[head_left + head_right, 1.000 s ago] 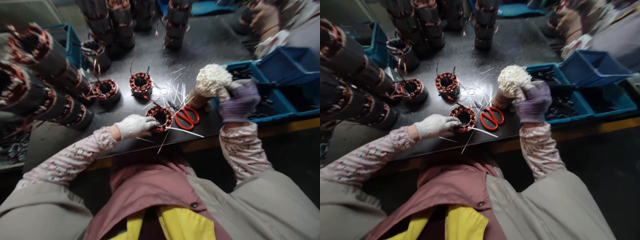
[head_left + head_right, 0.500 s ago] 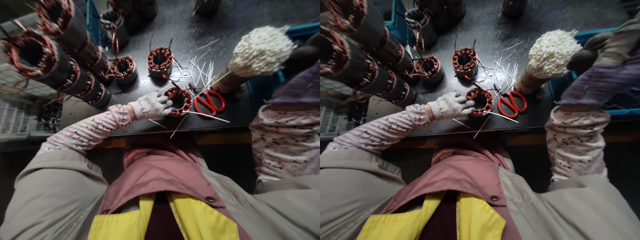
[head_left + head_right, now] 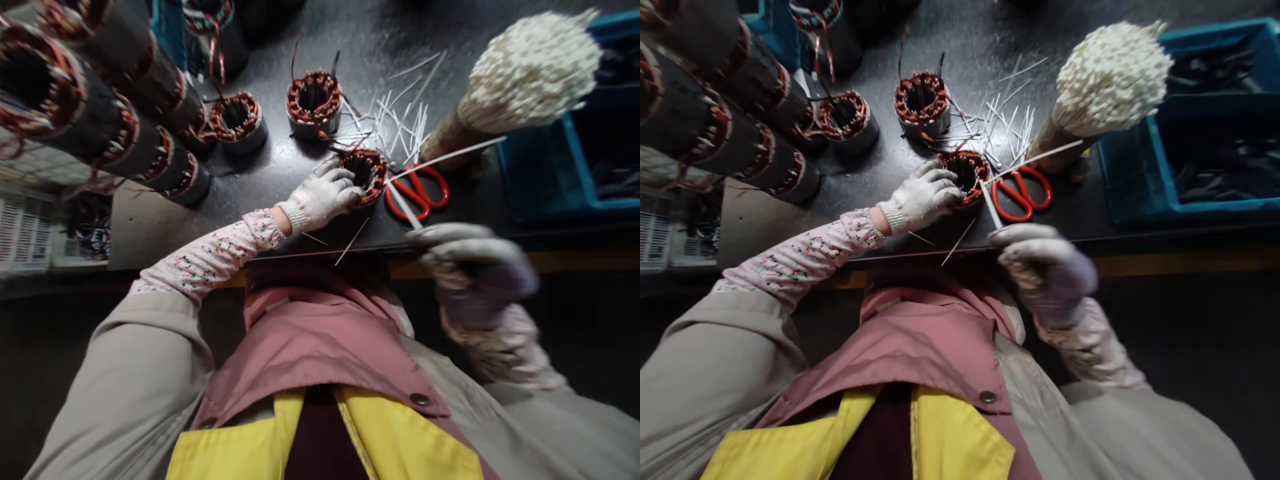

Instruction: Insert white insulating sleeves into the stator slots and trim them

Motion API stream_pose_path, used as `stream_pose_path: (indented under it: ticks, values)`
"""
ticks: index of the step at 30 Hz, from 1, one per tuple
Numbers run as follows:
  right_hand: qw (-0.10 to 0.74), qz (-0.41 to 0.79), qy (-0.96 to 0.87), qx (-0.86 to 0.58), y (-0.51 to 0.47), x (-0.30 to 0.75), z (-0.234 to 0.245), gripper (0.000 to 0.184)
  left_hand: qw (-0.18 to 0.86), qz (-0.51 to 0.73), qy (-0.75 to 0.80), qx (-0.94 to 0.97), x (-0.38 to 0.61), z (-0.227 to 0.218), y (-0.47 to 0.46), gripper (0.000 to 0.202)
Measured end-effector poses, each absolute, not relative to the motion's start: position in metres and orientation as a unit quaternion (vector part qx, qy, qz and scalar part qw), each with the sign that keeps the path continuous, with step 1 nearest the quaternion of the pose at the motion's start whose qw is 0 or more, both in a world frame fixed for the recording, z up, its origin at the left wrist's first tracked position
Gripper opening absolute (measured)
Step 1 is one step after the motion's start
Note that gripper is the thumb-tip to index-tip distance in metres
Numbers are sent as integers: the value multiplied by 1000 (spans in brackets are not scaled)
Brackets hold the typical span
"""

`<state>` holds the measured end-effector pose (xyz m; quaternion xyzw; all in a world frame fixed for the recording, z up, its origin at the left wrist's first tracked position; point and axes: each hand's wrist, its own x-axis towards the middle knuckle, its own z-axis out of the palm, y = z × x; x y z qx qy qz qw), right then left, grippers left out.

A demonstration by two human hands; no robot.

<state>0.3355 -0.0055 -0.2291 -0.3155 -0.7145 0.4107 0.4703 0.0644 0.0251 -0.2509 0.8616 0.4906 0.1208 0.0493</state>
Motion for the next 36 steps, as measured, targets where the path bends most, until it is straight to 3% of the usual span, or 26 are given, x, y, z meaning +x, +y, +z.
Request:
stream_pose_path:
  ticks: [3,8,17,24,36]
  values:
    - [497,433,-708,-255,-34,326,-259,16,55,146,509,846,70,-257,26,33]
    - [463,456,-718,-250,-49,330,-279,22,49,162,510,843,74,-253,24,28]
    - [473,457,-697,-284,-40,315,-285,18,48,153,506,847,72,-249,23,35]
    - [535,475,-648,-262,-35,303,-270,19,49,163,504,847,69,-247,21,34]
    - [521,522,-590,-328,-57,316,-273,18,54,155,497,852,67,-248,22,34]
